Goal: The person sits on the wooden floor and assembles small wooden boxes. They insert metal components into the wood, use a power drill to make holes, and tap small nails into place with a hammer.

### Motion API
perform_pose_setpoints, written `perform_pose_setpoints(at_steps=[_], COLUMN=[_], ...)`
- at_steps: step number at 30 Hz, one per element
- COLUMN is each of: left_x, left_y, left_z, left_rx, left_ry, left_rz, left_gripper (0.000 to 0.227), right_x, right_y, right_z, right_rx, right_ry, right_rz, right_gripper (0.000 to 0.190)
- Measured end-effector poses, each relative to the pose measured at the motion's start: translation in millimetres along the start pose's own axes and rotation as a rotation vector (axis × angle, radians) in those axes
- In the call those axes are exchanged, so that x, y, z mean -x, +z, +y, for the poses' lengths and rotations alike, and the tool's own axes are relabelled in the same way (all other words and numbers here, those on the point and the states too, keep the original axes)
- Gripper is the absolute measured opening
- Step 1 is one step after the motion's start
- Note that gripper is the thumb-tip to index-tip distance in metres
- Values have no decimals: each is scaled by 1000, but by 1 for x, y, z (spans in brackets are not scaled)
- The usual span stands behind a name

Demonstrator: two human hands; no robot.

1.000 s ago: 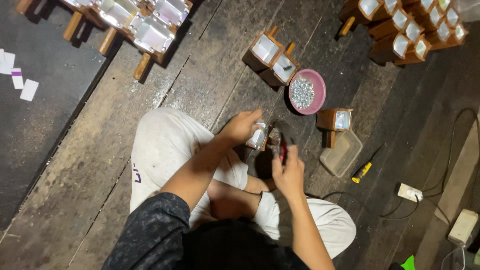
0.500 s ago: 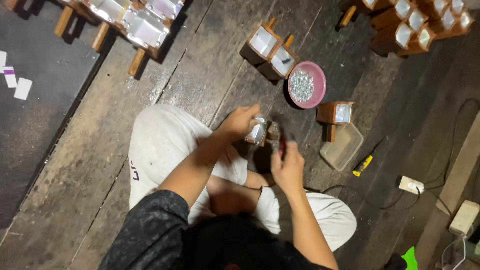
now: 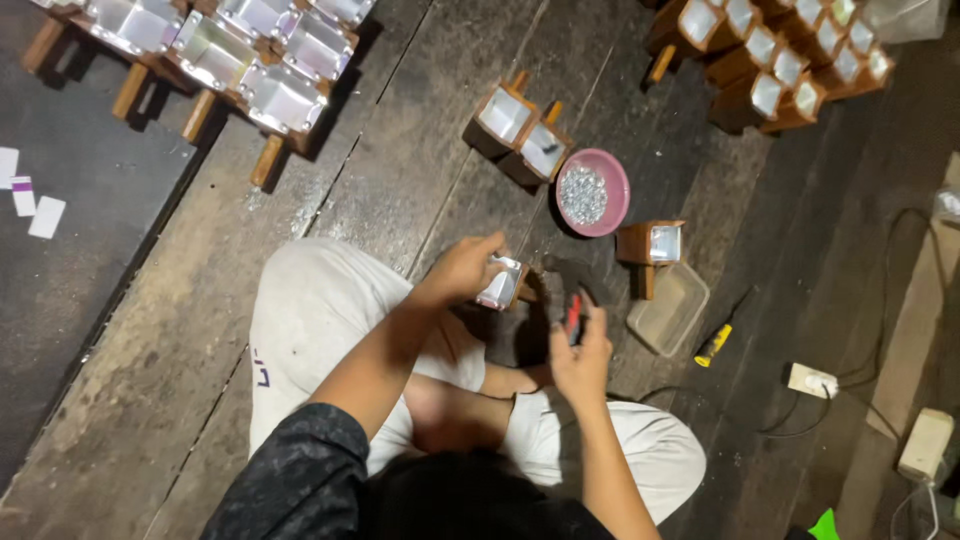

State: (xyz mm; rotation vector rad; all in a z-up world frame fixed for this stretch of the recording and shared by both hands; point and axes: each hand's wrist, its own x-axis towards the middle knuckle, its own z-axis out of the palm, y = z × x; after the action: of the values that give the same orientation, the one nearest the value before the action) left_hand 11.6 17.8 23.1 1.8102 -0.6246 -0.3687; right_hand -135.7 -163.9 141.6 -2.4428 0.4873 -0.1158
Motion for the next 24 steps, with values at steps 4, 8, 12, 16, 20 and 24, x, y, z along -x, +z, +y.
perform_pose_setpoints(at_steps=[4,8,12,16,20,24], left_x=[1,1,-2,-5,3,7], left_y=[-7,-8,-4,0,-21,-7], left_z=[22,30,26,21,46,16], left_rx=[-24,7,-12,-59,-109,-67], left_ry=[-80,-111,-125,-131,-152,-179], left_rz=[-1,5,6,-43,-16,34], left_gripper=[29,32,29,33,40,41], right_x=[-16,-25,-39,-76,-162,-253], right_y=[-5,8,3,-12,2,59], right_z=[50,111,116,95,97,130], right_rx=[-439,-712,-582,423,519,520], right_ry=[213,607,682,300,-138,-140], right_rz=[-17,-214,-376,-447,-214,-231], right_gripper=[67,61,54,37,20,35])
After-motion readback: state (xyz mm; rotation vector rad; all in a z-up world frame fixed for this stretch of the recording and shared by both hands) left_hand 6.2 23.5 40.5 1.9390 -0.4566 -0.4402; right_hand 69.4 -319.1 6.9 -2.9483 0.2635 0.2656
